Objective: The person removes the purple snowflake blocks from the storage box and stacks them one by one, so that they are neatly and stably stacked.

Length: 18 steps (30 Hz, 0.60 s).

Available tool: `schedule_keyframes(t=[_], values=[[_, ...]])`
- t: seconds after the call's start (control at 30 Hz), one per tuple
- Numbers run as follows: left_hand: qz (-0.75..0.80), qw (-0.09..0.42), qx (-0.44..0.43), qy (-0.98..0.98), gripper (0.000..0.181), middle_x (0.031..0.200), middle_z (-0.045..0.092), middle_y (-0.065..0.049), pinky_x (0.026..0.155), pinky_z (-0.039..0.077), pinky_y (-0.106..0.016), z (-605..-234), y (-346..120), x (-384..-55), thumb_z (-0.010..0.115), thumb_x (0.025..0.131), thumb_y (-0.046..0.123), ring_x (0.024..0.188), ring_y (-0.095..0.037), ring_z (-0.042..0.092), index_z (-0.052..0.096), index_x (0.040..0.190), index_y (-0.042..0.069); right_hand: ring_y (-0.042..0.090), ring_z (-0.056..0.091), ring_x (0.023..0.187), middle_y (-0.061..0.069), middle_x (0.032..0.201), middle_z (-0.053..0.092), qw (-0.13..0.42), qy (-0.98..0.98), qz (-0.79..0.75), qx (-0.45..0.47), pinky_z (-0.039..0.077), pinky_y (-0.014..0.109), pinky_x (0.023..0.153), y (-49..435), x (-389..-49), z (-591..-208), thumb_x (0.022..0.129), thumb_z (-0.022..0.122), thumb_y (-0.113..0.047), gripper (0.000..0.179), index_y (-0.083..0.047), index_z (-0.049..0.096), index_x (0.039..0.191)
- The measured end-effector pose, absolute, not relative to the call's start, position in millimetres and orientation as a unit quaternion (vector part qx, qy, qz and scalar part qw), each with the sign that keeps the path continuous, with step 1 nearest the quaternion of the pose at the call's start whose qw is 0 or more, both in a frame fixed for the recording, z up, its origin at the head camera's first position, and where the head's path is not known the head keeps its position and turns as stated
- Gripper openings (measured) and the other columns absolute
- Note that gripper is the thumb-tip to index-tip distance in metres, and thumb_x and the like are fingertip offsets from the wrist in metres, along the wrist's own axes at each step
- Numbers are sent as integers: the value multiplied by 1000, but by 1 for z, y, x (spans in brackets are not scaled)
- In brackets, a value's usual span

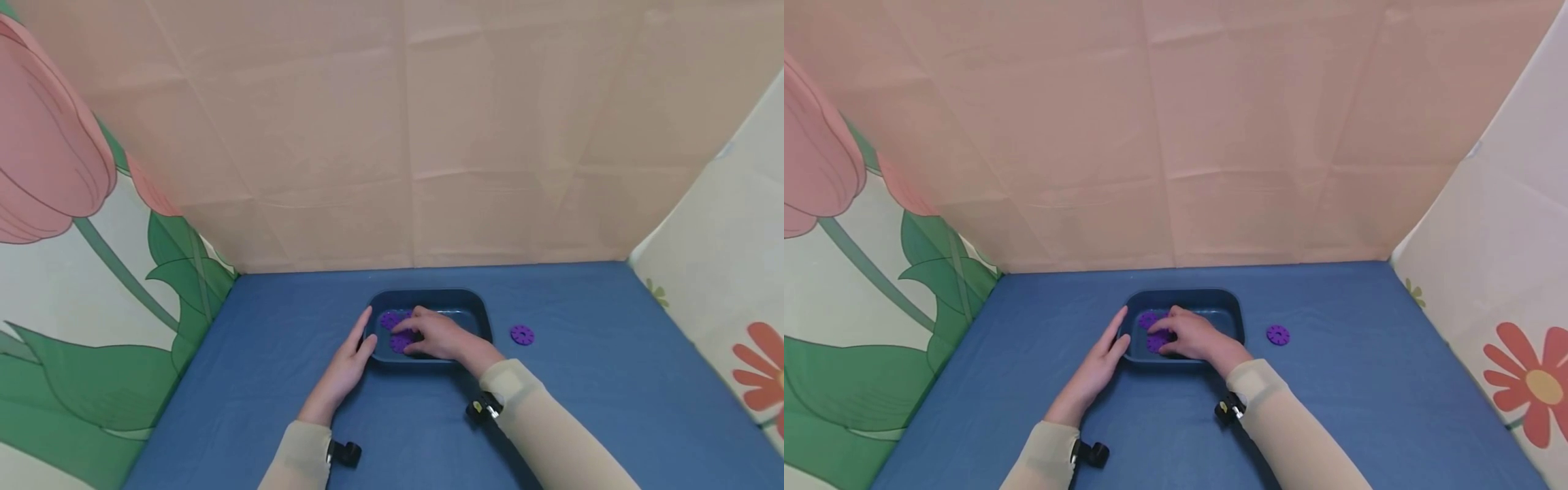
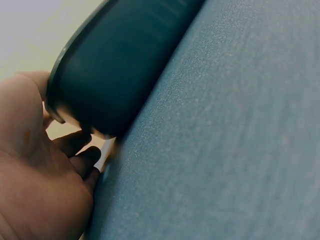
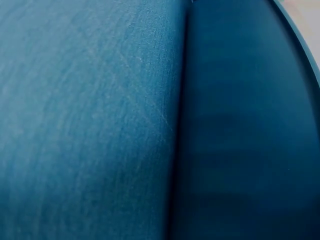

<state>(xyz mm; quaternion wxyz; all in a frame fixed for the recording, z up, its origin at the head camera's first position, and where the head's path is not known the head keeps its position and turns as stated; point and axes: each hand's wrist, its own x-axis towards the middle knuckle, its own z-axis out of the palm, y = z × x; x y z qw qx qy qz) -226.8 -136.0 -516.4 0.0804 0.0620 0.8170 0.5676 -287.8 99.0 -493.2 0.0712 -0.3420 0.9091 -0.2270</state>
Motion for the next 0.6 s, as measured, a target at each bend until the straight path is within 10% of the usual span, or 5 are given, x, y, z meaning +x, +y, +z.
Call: schedule_keyframes(t=[0.6], values=[[567, 95, 74, 815, 62, 159, 17, 13, 114, 16, -56, -481, -133, -211, 44, 101, 51, 146, -19, 14, 18, 156, 39, 18, 54, 89, 1, 103, 55, 73, 905, -251, -335, 48, 35, 76, 98, -289, -492, 84, 79, -27, 35, -25, 66, 117]])
